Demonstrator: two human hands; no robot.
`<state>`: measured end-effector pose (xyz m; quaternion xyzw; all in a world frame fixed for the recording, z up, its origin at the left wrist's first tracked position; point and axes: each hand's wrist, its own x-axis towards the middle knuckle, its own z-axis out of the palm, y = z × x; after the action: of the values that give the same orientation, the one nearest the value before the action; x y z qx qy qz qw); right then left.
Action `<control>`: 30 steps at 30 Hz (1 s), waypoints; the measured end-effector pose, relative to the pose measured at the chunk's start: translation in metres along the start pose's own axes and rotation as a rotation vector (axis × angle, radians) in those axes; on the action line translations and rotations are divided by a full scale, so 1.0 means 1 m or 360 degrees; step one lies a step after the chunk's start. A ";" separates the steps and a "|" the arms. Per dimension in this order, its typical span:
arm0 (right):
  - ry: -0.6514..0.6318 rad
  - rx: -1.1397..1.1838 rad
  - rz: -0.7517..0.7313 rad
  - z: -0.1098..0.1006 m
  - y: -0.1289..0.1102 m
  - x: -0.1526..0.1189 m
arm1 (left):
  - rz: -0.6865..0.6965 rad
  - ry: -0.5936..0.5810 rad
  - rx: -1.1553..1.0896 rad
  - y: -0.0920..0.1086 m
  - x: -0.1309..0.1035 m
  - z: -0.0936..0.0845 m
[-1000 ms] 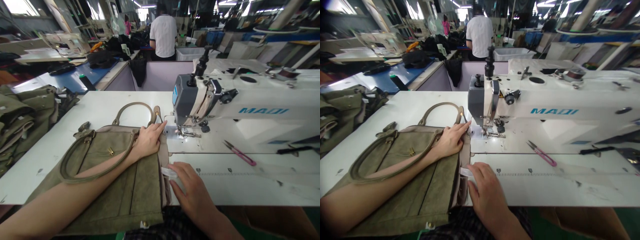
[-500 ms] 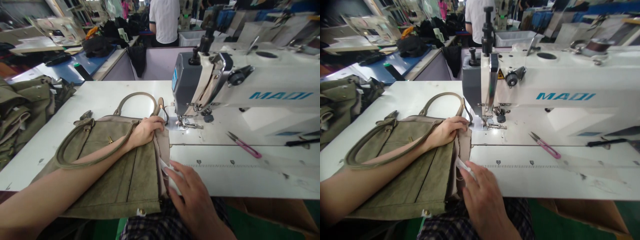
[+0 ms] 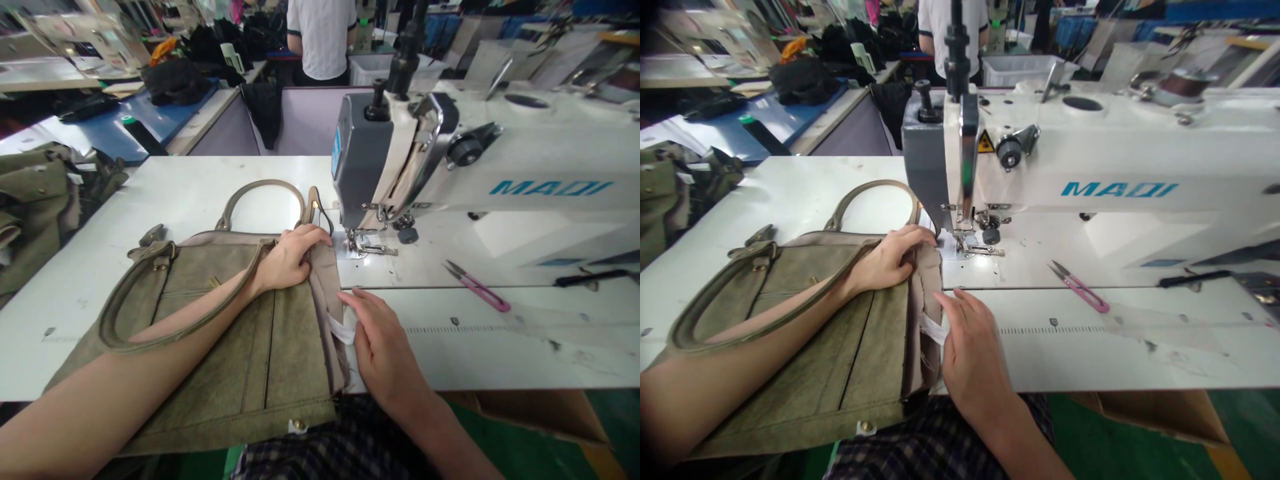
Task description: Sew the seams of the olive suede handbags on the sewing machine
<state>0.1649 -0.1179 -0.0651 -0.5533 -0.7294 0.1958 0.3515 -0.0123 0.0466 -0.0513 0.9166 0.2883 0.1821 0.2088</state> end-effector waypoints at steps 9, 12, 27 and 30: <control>-0.0127 0.0530 0.0021 -0.004 0.004 0.011 | -0.0054 0.0052 -0.0024 -0.001 0.001 0.003; -0.0137 0.0270 -0.0242 -0.004 0.010 0.013 | -0.0105 0.0041 0.0049 0.000 0.000 0.005; -0.0521 -0.0262 -0.0947 -0.031 0.019 0.058 | -0.0067 0.0043 0.0122 0.001 -0.001 0.006; -0.0460 -0.0201 -0.1043 -0.026 0.018 0.050 | -0.0074 0.0038 0.0137 0.001 -0.001 0.006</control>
<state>0.1889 -0.0674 -0.0452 -0.2774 -0.9207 0.1037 0.2540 -0.0099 0.0440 -0.0561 0.9156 0.3195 0.1755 0.1698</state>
